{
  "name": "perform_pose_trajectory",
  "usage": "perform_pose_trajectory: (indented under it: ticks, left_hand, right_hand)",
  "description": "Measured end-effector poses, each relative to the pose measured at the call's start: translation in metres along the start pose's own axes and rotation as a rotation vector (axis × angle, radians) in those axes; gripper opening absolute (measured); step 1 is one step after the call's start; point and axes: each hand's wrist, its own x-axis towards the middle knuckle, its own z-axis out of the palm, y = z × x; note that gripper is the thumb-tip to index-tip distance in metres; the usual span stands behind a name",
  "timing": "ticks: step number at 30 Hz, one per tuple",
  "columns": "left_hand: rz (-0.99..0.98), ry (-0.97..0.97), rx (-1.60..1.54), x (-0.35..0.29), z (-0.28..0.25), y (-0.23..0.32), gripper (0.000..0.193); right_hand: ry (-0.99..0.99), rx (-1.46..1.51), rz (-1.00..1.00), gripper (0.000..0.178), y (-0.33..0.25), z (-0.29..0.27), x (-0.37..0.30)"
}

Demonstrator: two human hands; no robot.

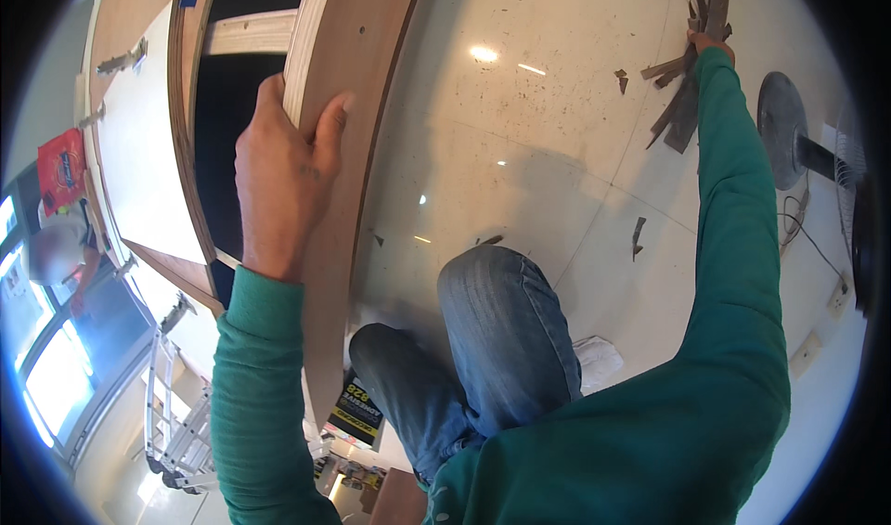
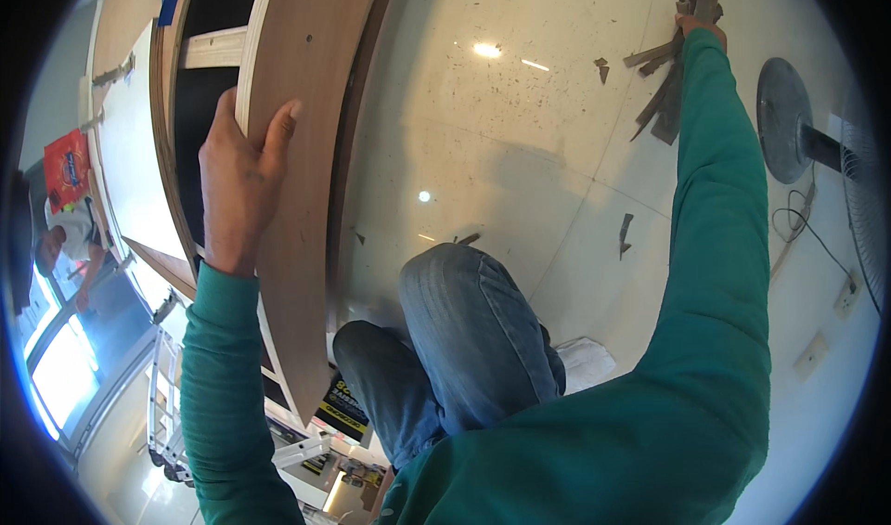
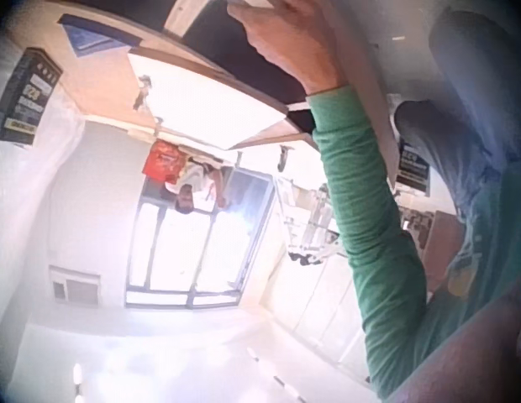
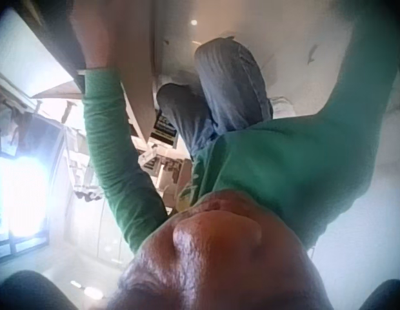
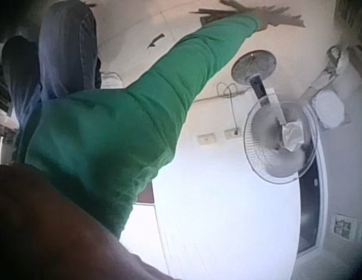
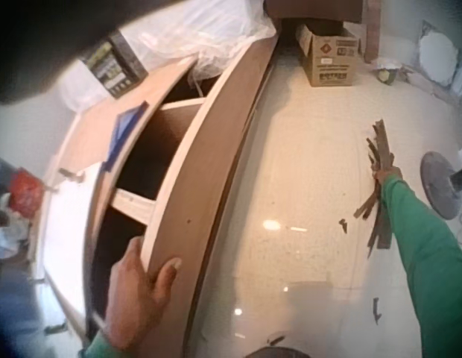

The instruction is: The person assembles furniture by handling wooden panels and white cabinet doors, wiping surfaces with a cloth, and gathering wood trim pieces. They place trim pieces into a red bag and later retrieve a curved trim piece from a cabinet to fit onto a wooden frame.

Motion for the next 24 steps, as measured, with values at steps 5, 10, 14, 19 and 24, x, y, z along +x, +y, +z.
perform_pose_trajectory:
  ticks: [5, 10, 14, 19, 24]
  left_hand:
    - [0.006, 0.053, -0.013, 0.001, 0.001, 0.002, 0.048]
    - [-0.080, 0.006, 0.005, 0.000, 0.001, 0.004, 0.047]
    - [-0.029, 0.036, 0.027, -0.001, 0.002, 0.003, 0.047]
    - [-0.047, 0.032, 0.025, -0.001, 0.002, 0.000, 0.047]
    - [-0.032, 0.022, 0.019, 0.000, 0.001, 0.003, 0.047]
  right_hand:
    - [0.100, -0.211, -0.021, 0.076, -0.012, -0.005, -0.030]
    - [0.110, 0.038, 0.118, 0.073, -0.033, -0.009, -0.096]
    - [0.041, -0.042, 0.098, 0.066, -0.045, -0.017, -0.127]
    - [0.009, -0.228, -0.055, 0.051, -0.072, -0.022, -0.137]
    - [0.059, -0.400, -0.136, 0.046, -0.100, -0.008, -0.145]
